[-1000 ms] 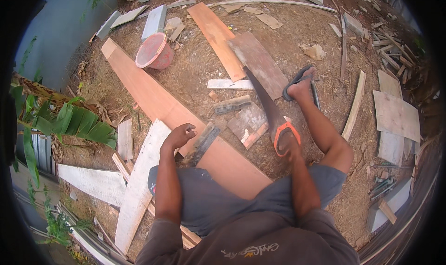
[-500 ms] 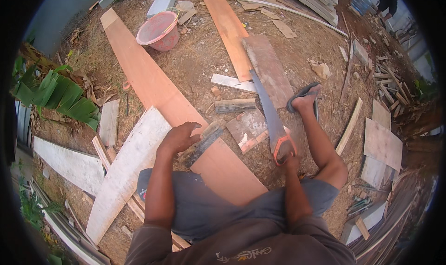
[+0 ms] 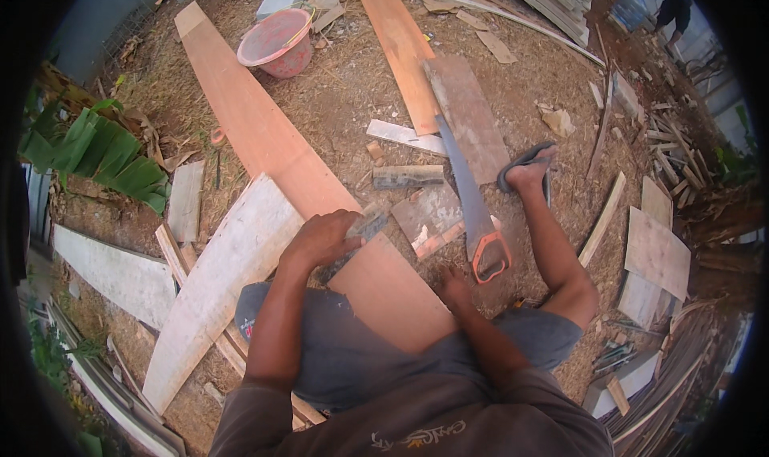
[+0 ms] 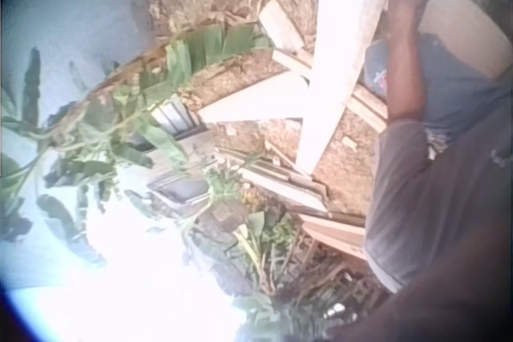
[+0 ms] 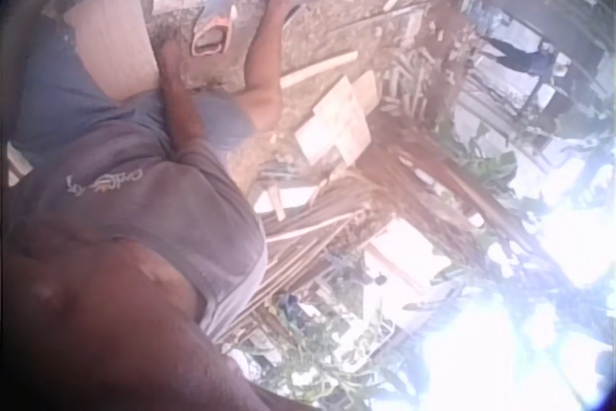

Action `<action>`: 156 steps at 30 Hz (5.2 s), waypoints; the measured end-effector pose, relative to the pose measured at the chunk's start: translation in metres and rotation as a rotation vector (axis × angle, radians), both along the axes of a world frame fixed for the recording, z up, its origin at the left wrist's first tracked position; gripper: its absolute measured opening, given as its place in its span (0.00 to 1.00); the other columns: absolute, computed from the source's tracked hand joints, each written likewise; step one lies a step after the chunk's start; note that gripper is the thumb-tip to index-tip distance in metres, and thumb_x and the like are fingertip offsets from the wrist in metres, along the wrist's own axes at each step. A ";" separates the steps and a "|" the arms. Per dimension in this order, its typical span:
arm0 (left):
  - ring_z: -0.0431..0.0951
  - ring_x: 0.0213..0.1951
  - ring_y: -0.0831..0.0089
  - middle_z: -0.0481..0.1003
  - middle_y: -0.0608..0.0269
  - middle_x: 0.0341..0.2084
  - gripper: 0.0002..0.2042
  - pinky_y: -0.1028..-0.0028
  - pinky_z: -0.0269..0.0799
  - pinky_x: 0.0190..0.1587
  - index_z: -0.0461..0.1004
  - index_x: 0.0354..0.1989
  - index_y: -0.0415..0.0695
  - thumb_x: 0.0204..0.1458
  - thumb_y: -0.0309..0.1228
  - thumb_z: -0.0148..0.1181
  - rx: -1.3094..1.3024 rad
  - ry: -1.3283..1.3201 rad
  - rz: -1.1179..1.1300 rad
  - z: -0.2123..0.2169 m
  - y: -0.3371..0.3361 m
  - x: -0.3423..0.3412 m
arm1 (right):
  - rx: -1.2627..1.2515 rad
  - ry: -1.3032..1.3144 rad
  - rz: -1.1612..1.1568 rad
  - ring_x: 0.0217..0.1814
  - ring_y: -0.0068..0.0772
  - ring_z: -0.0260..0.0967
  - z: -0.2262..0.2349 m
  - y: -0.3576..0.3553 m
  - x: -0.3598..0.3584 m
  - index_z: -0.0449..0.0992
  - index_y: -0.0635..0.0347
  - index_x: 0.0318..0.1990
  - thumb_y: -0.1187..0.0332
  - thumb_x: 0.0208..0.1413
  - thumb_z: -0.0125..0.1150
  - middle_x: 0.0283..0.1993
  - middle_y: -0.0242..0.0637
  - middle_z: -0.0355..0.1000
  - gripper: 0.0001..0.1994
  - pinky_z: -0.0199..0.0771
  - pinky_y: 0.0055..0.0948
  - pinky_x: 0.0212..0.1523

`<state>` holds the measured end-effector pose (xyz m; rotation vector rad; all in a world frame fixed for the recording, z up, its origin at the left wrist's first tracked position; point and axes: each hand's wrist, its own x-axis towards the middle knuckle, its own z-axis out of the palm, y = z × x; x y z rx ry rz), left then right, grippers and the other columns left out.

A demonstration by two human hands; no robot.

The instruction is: The person sits on the ground and uses a hand saw to cut a wooden plank. They then place another plank on top, pick up nails from a bucket, and hammer them into the wood to join the pieces.

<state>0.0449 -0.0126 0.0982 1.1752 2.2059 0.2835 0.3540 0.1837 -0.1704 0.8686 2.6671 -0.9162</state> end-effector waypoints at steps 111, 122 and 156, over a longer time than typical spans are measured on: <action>0.77 0.53 0.52 0.75 0.52 0.54 0.25 0.54 0.69 0.56 0.71 0.61 0.44 0.60 0.47 0.58 -0.128 -0.094 -0.104 -0.050 0.019 -0.016 | 0.175 -0.151 -0.477 0.68 0.59 0.66 0.013 0.368 -0.231 0.66 0.53 0.69 0.58 0.45 0.75 0.69 0.60 0.64 0.41 0.67 0.46 0.68; 0.78 0.52 0.51 0.75 0.52 0.54 0.26 0.54 0.70 0.55 0.70 0.63 0.45 0.61 0.47 0.58 -0.031 -0.033 -0.125 -0.041 0.018 -0.004 | 0.231 0.068 -0.543 0.70 0.61 0.62 0.010 0.352 -0.234 0.64 0.55 0.69 0.60 0.46 0.74 0.70 0.62 0.61 0.40 0.64 0.45 0.70; 0.72 0.62 0.52 0.67 0.40 0.63 0.44 0.56 0.72 0.61 0.55 0.73 0.39 0.56 0.55 0.65 0.836 -0.375 0.686 -0.024 0.039 -0.055 | 0.299 0.876 -0.164 0.44 0.47 0.72 0.234 0.049 -0.216 0.79 0.58 0.45 0.75 0.51 0.68 0.40 0.40 0.71 0.12 0.73 0.41 0.43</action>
